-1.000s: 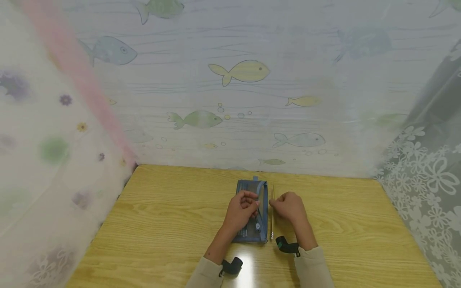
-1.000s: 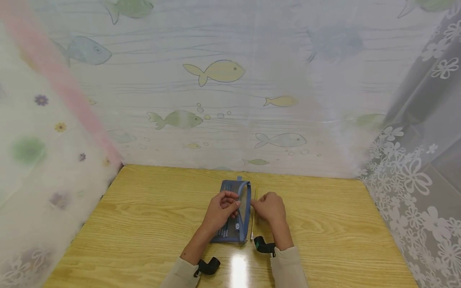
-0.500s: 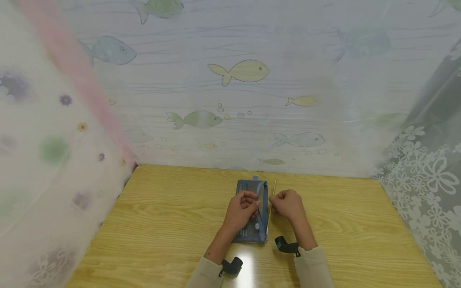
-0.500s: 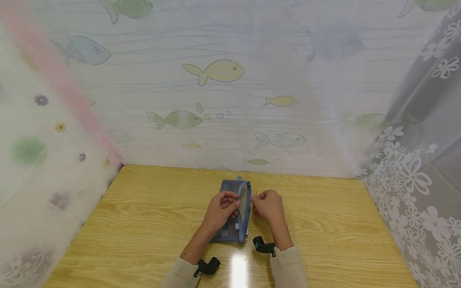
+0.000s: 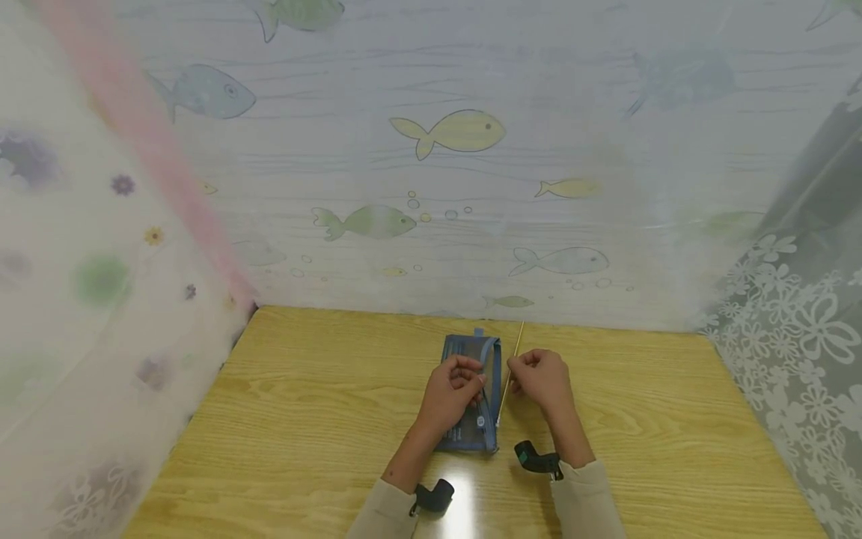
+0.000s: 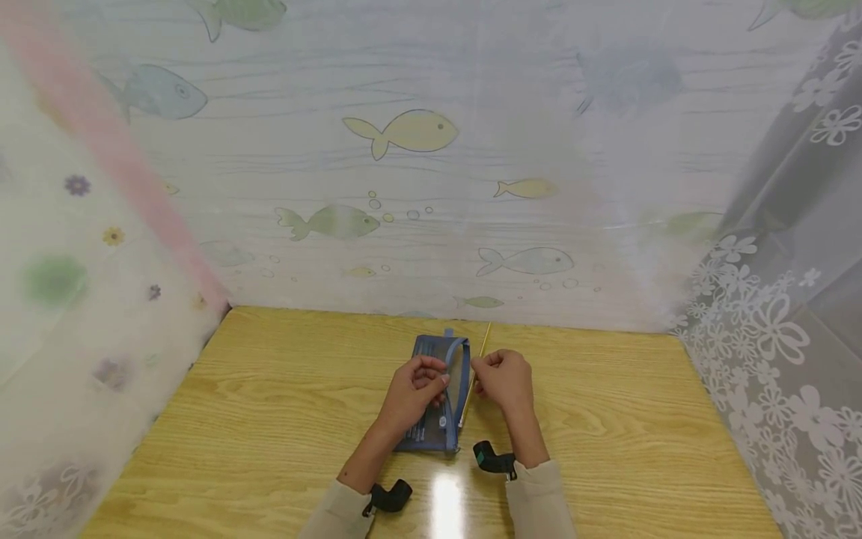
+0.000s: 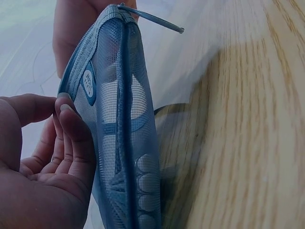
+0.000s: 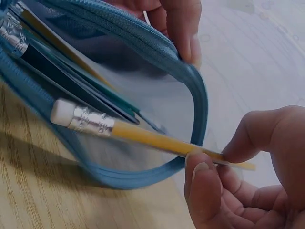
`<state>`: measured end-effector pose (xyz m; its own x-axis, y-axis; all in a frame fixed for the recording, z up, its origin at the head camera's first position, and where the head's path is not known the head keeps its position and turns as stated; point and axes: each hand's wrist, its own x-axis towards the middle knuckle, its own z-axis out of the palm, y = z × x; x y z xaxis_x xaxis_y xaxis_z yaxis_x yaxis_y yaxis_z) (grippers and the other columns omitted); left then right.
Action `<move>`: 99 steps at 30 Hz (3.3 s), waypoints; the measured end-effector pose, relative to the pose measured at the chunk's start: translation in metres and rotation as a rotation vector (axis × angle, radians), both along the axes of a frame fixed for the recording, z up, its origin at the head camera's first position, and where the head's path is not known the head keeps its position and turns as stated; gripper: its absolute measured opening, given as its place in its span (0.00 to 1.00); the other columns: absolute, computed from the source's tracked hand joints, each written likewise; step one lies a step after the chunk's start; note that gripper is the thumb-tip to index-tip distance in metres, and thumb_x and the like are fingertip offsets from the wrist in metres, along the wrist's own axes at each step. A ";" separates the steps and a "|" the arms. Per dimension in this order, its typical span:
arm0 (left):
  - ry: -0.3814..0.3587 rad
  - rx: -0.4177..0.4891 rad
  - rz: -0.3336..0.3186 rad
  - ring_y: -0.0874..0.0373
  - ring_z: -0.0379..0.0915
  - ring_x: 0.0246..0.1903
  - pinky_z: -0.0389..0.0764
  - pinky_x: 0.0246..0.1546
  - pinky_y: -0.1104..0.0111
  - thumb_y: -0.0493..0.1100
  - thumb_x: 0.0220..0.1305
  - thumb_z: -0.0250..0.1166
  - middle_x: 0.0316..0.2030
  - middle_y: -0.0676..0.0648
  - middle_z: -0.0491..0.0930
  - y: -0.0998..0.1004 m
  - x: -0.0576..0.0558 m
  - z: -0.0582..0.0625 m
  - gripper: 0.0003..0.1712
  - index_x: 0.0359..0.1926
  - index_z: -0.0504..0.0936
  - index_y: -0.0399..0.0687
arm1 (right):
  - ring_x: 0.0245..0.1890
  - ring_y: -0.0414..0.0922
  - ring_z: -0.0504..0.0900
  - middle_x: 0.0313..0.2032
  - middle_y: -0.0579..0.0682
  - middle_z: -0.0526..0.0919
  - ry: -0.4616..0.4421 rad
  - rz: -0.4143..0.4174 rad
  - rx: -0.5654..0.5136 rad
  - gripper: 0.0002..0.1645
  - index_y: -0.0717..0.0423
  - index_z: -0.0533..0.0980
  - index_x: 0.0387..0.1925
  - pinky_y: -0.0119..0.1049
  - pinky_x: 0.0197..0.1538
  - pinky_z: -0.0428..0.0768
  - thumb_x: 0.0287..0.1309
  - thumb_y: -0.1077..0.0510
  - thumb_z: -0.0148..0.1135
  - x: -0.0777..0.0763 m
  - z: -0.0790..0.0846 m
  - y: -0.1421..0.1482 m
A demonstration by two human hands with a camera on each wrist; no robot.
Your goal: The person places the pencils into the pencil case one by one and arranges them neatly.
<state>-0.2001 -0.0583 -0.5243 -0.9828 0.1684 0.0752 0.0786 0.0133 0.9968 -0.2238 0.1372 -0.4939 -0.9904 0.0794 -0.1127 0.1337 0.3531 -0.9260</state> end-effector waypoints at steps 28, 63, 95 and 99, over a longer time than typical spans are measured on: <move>0.001 0.033 0.008 0.56 0.83 0.32 0.90 0.38 0.63 0.34 0.74 0.67 0.38 0.39 0.83 0.000 0.001 0.002 0.15 0.56 0.79 0.30 | 0.21 0.50 0.87 0.23 0.59 0.87 -0.017 0.087 -0.033 0.10 0.69 0.83 0.35 0.44 0.27 0.89 0.65 0.64 0.61 0.001 -0.007 -0.018; 0.000 0.028 0.016 0.55 0.84 0.32 0.90 0.37 0.64 0.33 0.74 0.67 0.38 0.38 0.83 0.002 0.001 0.003 0.15 0.57 0.78 0.29 | 0.19 0.47 0.86 0.22 0.56 0.86 -0.104 0.205 -0.010 0.12 0.69 0.83 0.33 0.40 0.27 0.88 0.68 0.63 0.59 -0.001 -0.010 -0.015; -0.019 0.036 0.004 0.55 0.83 0.31 0.90 0.39 0.58 0.34 0.74 0.67 0.39 0.37 0.83 0.000 0.001 0.002 0.13 0.55 0.79 0.33 | 0.23 0.53 0.88 0.27 0.60 0.88 -0.055 0.189 -0.008 0.10 0.70 0.82 0.37 0.43 0.29 0.89 0.72 0.64 0.62 0.001 -0.012 -0.020; -0.016 0.033 0.006 0.55 0.83 0.31 0.90 0.38 0.62 0.34 0.74 0.67 0.39 0.37 0.83 0.001 0.001 0.002 0.12 0.55 0.79 0.34 | 0.24 0.53 0.88 0.26 0.59 0.87 -0.049 0.189 -0.009 0.10 0.70 0.82 0.38 0.44 0.30 0.89 0.71 0.64 0.61 0.001 -0.011 -0.020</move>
<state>-0.1993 -0.0577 -0.5219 -0.9849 0.1603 0.0654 0.0631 -0.0194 0.9978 -0.2225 0.1176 -0.5050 -0.9809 -0.1087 -0.1615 0.1112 0.3678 -0.9232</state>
